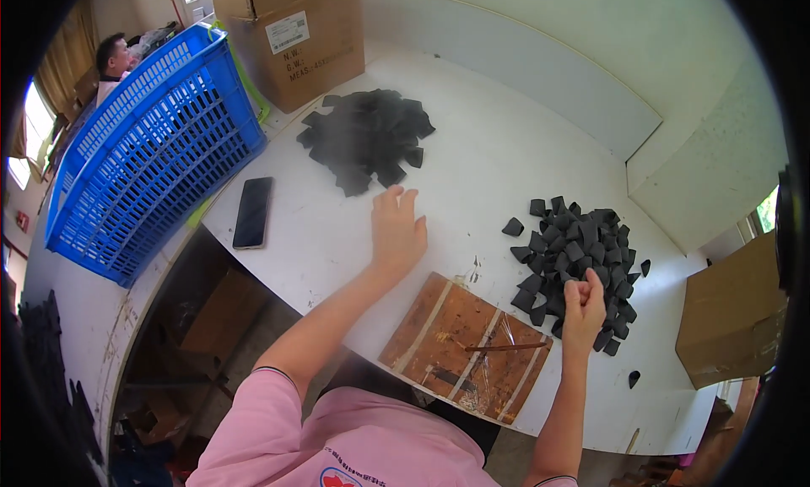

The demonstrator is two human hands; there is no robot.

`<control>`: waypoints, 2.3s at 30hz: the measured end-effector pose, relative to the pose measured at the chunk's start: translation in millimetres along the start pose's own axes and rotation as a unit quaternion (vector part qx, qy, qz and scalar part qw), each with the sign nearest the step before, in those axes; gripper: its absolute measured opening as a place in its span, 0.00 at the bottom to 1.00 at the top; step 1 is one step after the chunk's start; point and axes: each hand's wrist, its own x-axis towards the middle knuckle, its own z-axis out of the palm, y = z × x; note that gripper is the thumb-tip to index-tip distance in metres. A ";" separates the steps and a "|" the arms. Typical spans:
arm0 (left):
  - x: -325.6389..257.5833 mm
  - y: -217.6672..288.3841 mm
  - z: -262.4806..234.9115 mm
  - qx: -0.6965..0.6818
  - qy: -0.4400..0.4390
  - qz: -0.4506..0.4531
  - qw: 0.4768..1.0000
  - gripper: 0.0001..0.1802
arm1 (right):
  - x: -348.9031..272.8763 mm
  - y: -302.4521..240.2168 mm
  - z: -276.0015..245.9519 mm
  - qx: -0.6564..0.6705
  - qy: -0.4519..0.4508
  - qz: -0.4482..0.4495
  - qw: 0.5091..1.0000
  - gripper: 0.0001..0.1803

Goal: Cleaning and trimming the edges of small black rubber pieces using a handheld scraper tool at a production workbench.

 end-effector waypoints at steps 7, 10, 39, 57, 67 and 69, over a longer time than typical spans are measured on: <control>67.4 -81.4 11.2 0.252 -0.042 -0.008 0.967 0.39 | -36.1 51.3 42.0 -0.283 -0.047 -0.109 0.952 0.27; 92.6 -88.7 12.7 0.264 -0.023 0.026 0.964 0.40 | -41.7 56.6 45.8 -0.310 -0.063 -0.098 0.943 0.26; 163.2 -145.1 60.8 0.255 -0.246 -0.138 0.925 0.35 | -35.2 43.8 47.8 -0.319 -0.103 -0.055 0.941 0.15; 61.1 -98.5 12.2 0.237 -0.226 -0.119 0.937 0.35 | -37.8 54.5 45.5 -0.326 -0.092 -0.082 0.937 0.15; 87.4 -92.1 -16.0 0.188 -0.093 -0.065 0.975 0.25 | -37.6 53.4 44.4 -0.330 -0.099 -0.068 0.936 0.15; 105.2 -119.1 -24.7 0.233 0.044 -0.036 0.971 0.18 | -37.0 53.5 45.0 -0.325 -0.100 -0.079 0.937 0.15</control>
